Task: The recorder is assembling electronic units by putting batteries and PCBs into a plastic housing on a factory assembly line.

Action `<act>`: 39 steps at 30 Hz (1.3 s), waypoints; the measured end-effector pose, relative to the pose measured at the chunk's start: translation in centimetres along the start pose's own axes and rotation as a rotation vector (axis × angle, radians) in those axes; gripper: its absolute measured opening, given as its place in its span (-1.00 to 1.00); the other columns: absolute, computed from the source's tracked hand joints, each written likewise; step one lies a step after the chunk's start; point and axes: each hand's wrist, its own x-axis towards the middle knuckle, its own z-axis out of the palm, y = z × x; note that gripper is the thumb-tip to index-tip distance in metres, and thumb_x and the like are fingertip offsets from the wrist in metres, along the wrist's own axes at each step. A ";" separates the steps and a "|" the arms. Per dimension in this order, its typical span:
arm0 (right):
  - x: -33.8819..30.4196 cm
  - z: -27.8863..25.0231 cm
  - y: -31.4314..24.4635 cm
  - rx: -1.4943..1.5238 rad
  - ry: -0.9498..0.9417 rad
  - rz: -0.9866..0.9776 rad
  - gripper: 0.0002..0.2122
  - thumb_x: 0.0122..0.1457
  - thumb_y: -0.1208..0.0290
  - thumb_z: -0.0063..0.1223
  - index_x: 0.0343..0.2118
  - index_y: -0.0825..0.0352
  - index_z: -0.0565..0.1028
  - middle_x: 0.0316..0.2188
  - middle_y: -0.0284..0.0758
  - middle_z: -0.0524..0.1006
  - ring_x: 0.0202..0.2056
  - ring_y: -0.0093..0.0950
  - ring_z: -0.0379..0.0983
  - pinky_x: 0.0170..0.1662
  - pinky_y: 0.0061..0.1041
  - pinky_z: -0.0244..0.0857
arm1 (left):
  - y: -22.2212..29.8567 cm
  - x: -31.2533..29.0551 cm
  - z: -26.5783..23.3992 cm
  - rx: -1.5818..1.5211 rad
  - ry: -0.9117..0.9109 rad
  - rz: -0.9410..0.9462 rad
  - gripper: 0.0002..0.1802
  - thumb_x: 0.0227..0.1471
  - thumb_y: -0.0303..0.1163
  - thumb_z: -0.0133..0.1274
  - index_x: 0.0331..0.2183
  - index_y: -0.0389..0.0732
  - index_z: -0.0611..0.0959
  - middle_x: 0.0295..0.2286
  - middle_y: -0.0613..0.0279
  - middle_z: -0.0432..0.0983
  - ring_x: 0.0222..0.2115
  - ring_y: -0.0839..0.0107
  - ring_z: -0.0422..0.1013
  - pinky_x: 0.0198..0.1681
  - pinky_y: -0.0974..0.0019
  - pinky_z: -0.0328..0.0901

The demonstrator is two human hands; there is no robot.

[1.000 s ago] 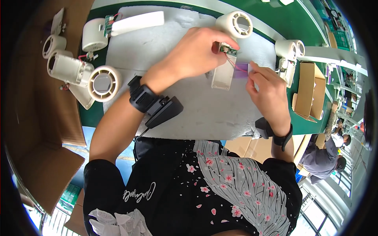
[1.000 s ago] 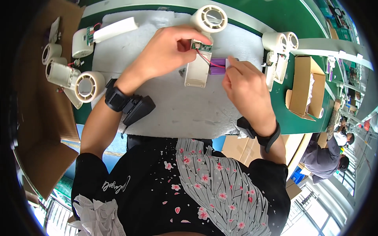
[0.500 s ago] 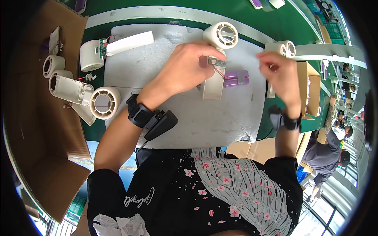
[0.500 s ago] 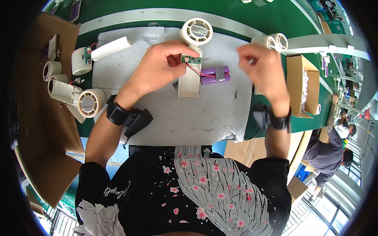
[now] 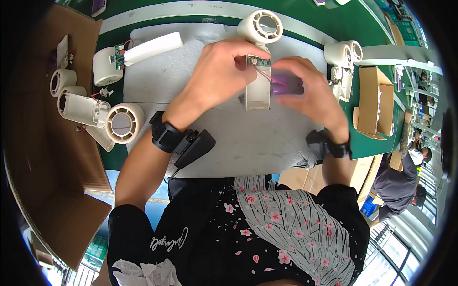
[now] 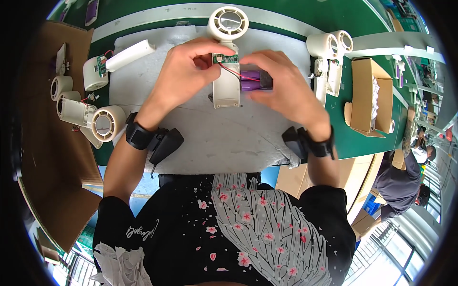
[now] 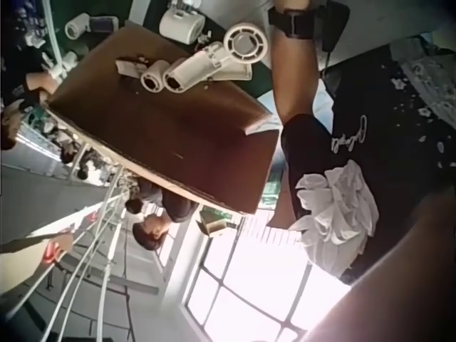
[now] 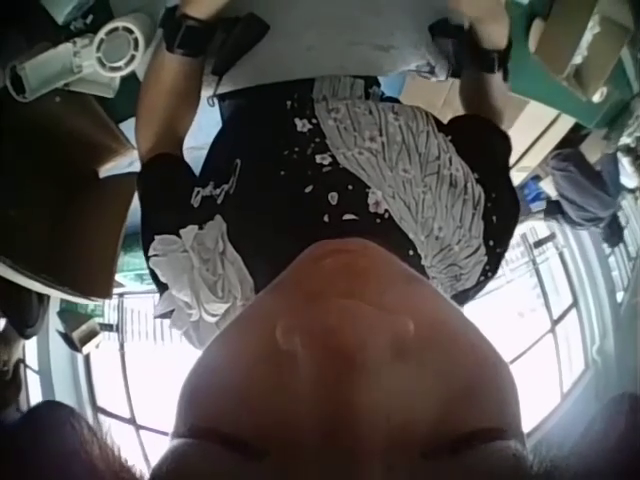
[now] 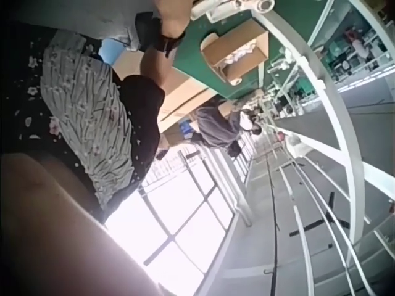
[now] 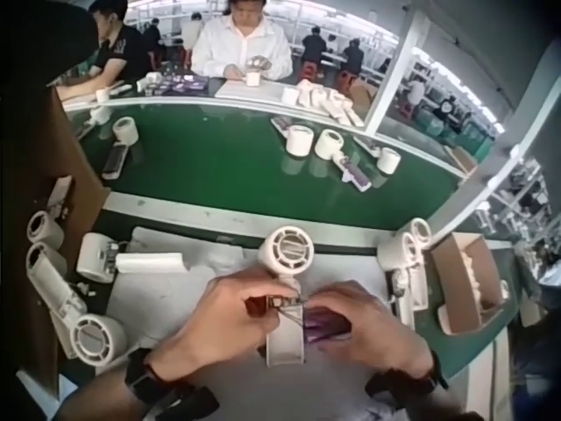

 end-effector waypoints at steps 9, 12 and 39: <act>-0.8 -1.2 1.7 0.464 -0.361 0.274 -0.62 -0.01 0.52 0.22 -0.08 0.38 0.47 -0.22 -0.31 0.50 -0.32 -0.54 0.51 -0.26 -0.53 0.38 | 0.2 0.1 -0.7 0.013 -0.021 -0.010 -0.64 -0.20 -0.58 0.10 -0.26 -0.09 0.72 -0.45 0.21 0.57 -0.54 0.46 0.45 -0.40 0.40 0.37; -0.5 -1.8 1.2 0.934 -0.438 0.535 -0.49 0.01 0.57 0.13 0.10 0.33 0.35 -0.18 -0.26 0.48 -0.31 -0.48 0.54 -0.28 -0.53 0.40 | 0.4 0.1 -0.9 0.034 -0.037 0.001 -0.64 -0.20 -0.59 0.11 -0.26 -0.11 0.72 -0.45 0.21 0.57 -0.54 0.47 0.45 -0.41 0.41 0.37; -1.0 -1.4 0.8 0.943 -0.341 0.358 -0.21 -0.43 0.51 0.41 0.05 0.38 0.35 -0.08 -0.35 0.42 -0.18 -0.51 0.41 -0.02 -0.51 0.28 | 0.9 0.2 -0.8 0.268 -0.022 0.208 -0.70 -0.23 -0.49 0.19 -0.31 -0.16 0.73 -0.43 0.09 0.58 -0.53 0.20 0.51 -0.42 0.30 0.40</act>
